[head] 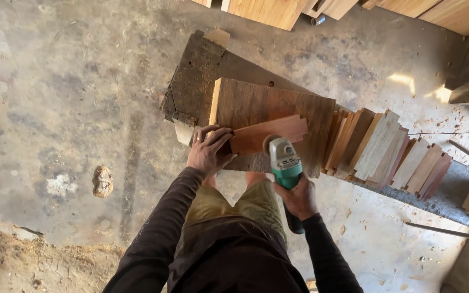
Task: Sand the edges and surfaces of several small wooden slats using a handheld power sander.
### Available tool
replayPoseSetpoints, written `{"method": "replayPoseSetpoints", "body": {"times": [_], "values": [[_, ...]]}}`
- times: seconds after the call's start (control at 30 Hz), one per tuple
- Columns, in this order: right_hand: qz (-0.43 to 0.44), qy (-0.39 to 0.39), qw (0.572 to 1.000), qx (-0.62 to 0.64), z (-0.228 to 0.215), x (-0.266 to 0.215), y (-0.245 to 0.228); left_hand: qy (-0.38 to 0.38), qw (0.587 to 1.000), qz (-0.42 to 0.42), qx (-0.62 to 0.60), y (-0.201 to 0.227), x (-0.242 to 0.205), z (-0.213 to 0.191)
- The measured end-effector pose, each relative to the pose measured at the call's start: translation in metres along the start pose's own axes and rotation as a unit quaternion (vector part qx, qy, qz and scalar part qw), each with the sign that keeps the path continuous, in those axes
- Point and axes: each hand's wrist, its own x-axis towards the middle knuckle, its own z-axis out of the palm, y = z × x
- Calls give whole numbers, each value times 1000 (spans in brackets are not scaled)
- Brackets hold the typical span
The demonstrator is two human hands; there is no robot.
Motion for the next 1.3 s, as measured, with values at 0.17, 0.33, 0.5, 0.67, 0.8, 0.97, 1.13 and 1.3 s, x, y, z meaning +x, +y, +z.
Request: {"method": "replayPoseSetpoints", "body": {"times": [0.17,0.33,0.5,0.67,0.8,0.97,1.13,1.3], "values": [[-8,-32,999,-19,18,-3,-30,6,1000,10,-3,-3,-5,2],[-7,-34,999,-16,14,7,-47,-8,1000,11,-4,-3,-1,-1],[16,-11,1000,6,-5,30,-9,-4,1000,14,11,-4,-1,2],[29,29,999,32,-25,44,7,3,1000,14,28,-3,-1,3],[61,52,996,27,-27,49,-2,-1,999,10,38,-3,-3,4],[22,24,999,29,-6,50,-11,0,999,4,37,-1,-3,4],[-39,-1,999,4,9,38,-36,6,1000,-5,30,0,-5,5],[-42,-36,998,-4,19,30,-48,3,999,3,39,-2,-7,5]]}}
